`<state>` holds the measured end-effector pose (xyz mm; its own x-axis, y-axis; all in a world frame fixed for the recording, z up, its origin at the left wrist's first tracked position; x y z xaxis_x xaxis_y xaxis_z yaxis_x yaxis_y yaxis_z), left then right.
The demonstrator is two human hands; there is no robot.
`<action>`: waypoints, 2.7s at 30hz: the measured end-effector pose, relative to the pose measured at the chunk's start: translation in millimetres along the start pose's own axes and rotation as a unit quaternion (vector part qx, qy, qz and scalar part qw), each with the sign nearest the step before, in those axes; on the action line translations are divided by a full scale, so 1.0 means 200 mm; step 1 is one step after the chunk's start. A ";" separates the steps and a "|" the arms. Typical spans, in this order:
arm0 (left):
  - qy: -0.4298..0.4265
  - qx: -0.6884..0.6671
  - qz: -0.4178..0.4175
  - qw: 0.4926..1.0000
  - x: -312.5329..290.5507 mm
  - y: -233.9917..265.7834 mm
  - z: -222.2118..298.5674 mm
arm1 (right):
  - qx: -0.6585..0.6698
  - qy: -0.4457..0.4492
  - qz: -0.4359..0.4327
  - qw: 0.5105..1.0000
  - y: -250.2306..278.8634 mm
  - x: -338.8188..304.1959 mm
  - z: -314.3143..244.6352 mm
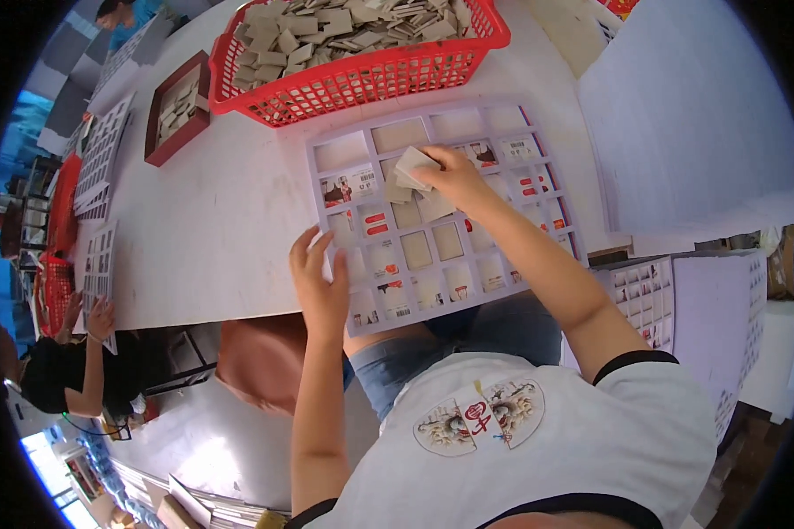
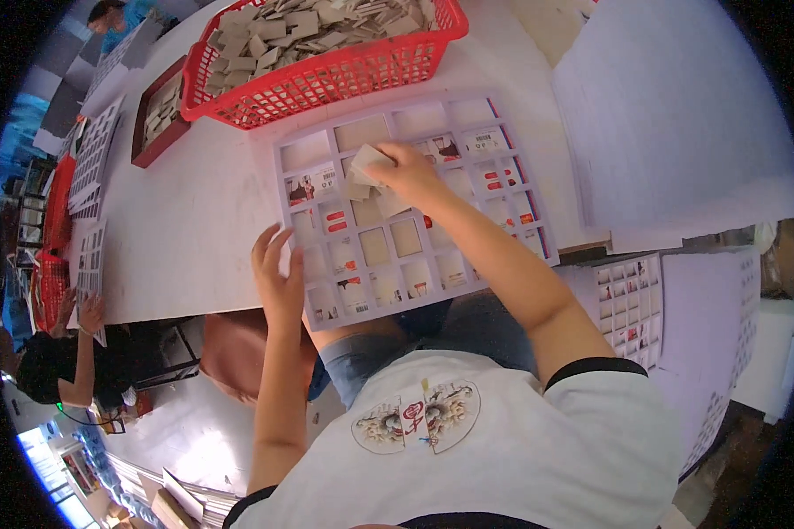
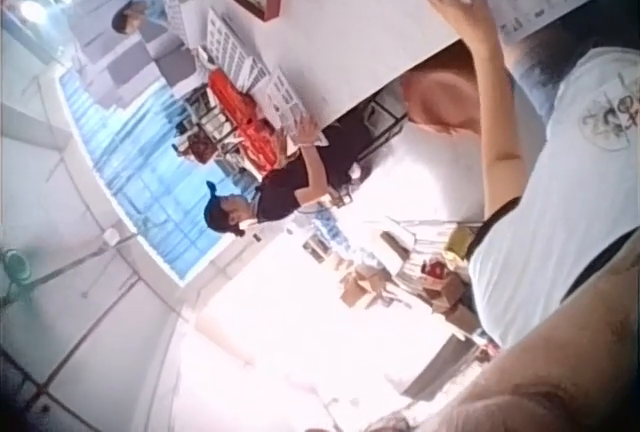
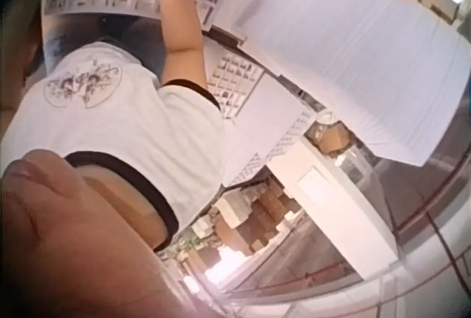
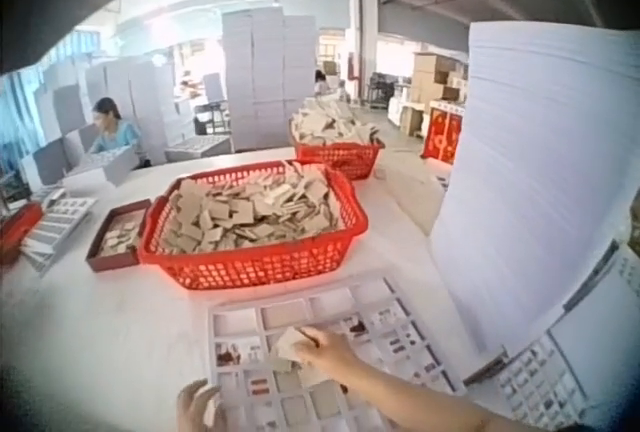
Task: The recorder is manually sorting small rectangular items from a red plastic basket into white compartmentalized trays.
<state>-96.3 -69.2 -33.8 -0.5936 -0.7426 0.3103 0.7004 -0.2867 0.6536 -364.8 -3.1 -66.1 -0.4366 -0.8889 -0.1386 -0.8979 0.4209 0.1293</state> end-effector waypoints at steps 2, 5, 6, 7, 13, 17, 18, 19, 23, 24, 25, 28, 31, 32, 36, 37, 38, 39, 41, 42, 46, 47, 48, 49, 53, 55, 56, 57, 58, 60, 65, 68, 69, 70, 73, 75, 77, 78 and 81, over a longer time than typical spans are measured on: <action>-0.043 -0.034 -0.016 0.998 0.09 -0.10 0.13 | -0.184 0.102 0.082 0.974 0.02 0.03 0.02; -0.080 -0.043 -0.044 0.995 0.25 -0.29 0.18 | -0.340 0.192 0.157 0.907 0.10 0.08 0.02; -0.073 -0.035 -0.029 0.996 0.29 -0.34 0.20 | -0.323 0.186 0.149 0.916 0.12 0.09 0.03; -0.075 -0.033 -0.031 0.996 0.33 -0.38 0.20 | -0.320 0.185 0.152 0.917 0.13 0.09 0.02; -0.058 0.039 -0.101 0.992 0.44 -0.50 0.15 | -0.024 0.068 0.105 0.992 0.19 0.03 -0.05; -0.046 0.025 -0.085 0.995 0.45 -0.50 0.14 | -0.145 0.132 0.153 0.969 0.27 0.08 0.04; -0.036 0.027 -0.082 0.996 0.45 -0.49 0.14 | -0.034 0.092 0.131 0.987 0.28 0.09 0.07; -0.035 0.028 -0.083 0.996 0.45 -0.47 0.16 | -0.033 0.090 0.131 0.987 0.29 0.09 0.07; 0.109 -0.080 -0.065 0.989 0.45 -0.44 0.10 | 0.023 0.068 0.124 0.990 0.34 0.06 0.08; 0.124 -0.123 -0.070 0.982 0.44 -0.43 0.05 | 0.065 0.053 0.118 0.989 0.35 0.05 0.09; 0.140 -0.165 -0.074 0.973 0.44 -0.41 0.00 | 0.066 0.051 0.117 0.990 0.36 0.01 0.05; 0.159 -0.259 -0.093 0.948 0.31 -0.24 0.08 | 0.107 -0.007 0.065 0.992 0.36 -0.23 -0.15; 0.112 -0.215 -0.172 0.955 0.05 -0.21 0.17 | 0.049 -0.016 0.022 0.998 0.31 -0.46 -0.15; 0.096 -0.191 -0.187 0.959 -0.02 -0.21 0.19 | 0.043 0.005 -0.012 0.999 0.27 -0.53 -0.09; 0.046 -0.120 -0.203 0.971 -0.17 -0.23 0.33 | 0.045 -0.045 -0.043 0.997 0.08 -0.75 -0.01; 0.006 -0.083 -0.194 0.977 -0.18 -0.23 0.34 | 0.044 -0.048 -0.043 0.997 0.04 -0.77 -0.01; 0.007 -0.085 -0.195 0.977 -0.18 -0.24 0.34 | 0.010 -0.048 -0.025 0.998 0.01 -0.78 -0.01; 0.000 -0.082 -0.192 0.978 -0.18 -0.24 0.33 | -0.024 -0.048 -0.008 0.999 0.00 -0.78 0.00; -0.007 -0.077 -0.187 0.979 -0.17 -0.23 0.32 | -0.042 -0.042 -0.024 0.998 0.00 -0.78 0.04; 0.003 -0.083 -0.210 0.974 -0.17 -0.24 0.32 | -0.107 0.022 -0.026 0.994 0.00 -0.77 0.05; -0.072 0.068 -0.234 0.967 -0.23 -0.24 0.32 | -0.321 0.185 -0.002 0.929 -0.03 -0.81 0.03; -0.072 0.068 -0.233 0.967 -0.27 -0.25 0.32 | -0.320 0.186 -0.001 0.929 -0.04 -0.83 0.02; -0.111 0.137 -0.232 0.956 -0.31 -0.25 0.32 | -0.418 0.185 -0.019 0.889 -0.05 -0.86 0.00; -0.148 0.207 -0.230 0.939 -0.36 -0.26 0.32 | -0.510 0.184 -0.037 0.839 -0.06 -0.89 -0.01; -0.152 0.204 -0.218 0.942 -0.40 -0.26 0.33 | -0.543 0.247 -0.043 0.802 -0.02 -0.92 -0.04; -0.156 0.172 -0.190 0.954 -0.30 -0.24 0.32 | -0.478 0.267 -0.035 0.836 0.03 -0.82 -0.05; -0.155 0.139 -0.163 0.964 -0.23 -0.23 0.30 | -0.443 0.268 0.010 0.856 0.07 -0.74 -0.07; -0.114 0.020 -0.115 0.987 -0.14 -0.25 0.24 | -0.406 0.267 0.054 0.872 0.10 -0.64 -0.10; -0.091 -0.013 -0.083 0.992 -0.03 -0.26 0.22 | -0.368 0.238 0.078 0.895 0.14 -0.52 -0.14; -0.088 -0.023 -0.045 0.995 0.17 -0.29 0.23 | -0.347 0.215 0.109 0.906 0.22 -0.30 -0.16; -0.157 0.004 -0.074 0.985 0.49 -0.52 0.21 | -0.407 0.187 0.042 0.893 0.24 -0.02 -0.10; -0.089 0.076 -0.086 0.989 0.58 -0.65 0.23 | -0.361 0.096 0.004 0.928 0.27 0.00 -0.08; -0.070 0.112 -0.114 0.985 0.61 -0.68 0.25 | -0.384 0.123 0.010 0.915 0.29 0.01 -0.05; -0.050 0.147 -0.143 0.977 0.63 -0.71 0.26 | -0.406 0.148 0.016 0.902 0.31 0.01 -0.06; -0.007 0.153 -0.179 0.972 0.69 -0.76 0.26 | -0.387 0.173 0.051 0.904 0.31 -0.04 -0.08; -0.051 0.122 -0.149 0.980 0.69 -0.75 0.29 | -0.381 0.222 0.112 0.891 0.35 -0.06 -0.08; -0.162 0.041 -0.052 0.985 0.69 -0.74 0.29 | -0.373 0.269 0.162 0.873 0.38 -0.13 -0.10; -0.161 0.039 -0.056 0.985 0.68 -0.74 0.28 | -0.290 0.198 0.147 0.925 0.43 -0.15 -0.11; -0.004 -0.153 -0.107 0.982 0.61 -0.63 0.48 | -0.174 0.160 0.147 0.961 0.54 -0.32 -0.09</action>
<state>-294.9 -65.9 -10.8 -0.7420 -0.6413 0.1952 0.6455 -0.6050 0.4660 -432.9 95.4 -26.3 -0.5777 -0.7750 0.2562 -0.6417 0.6253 0.4441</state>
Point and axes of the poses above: each hand's wrist, its own x-axis towards the middle knuckle, its own y-axis out of the back of the hand, z = x × y, the point moved 2 cm from there along x, towards the middle knuckle, and after that the axes turned 4 degrees about -z, right-handed, at the moved point
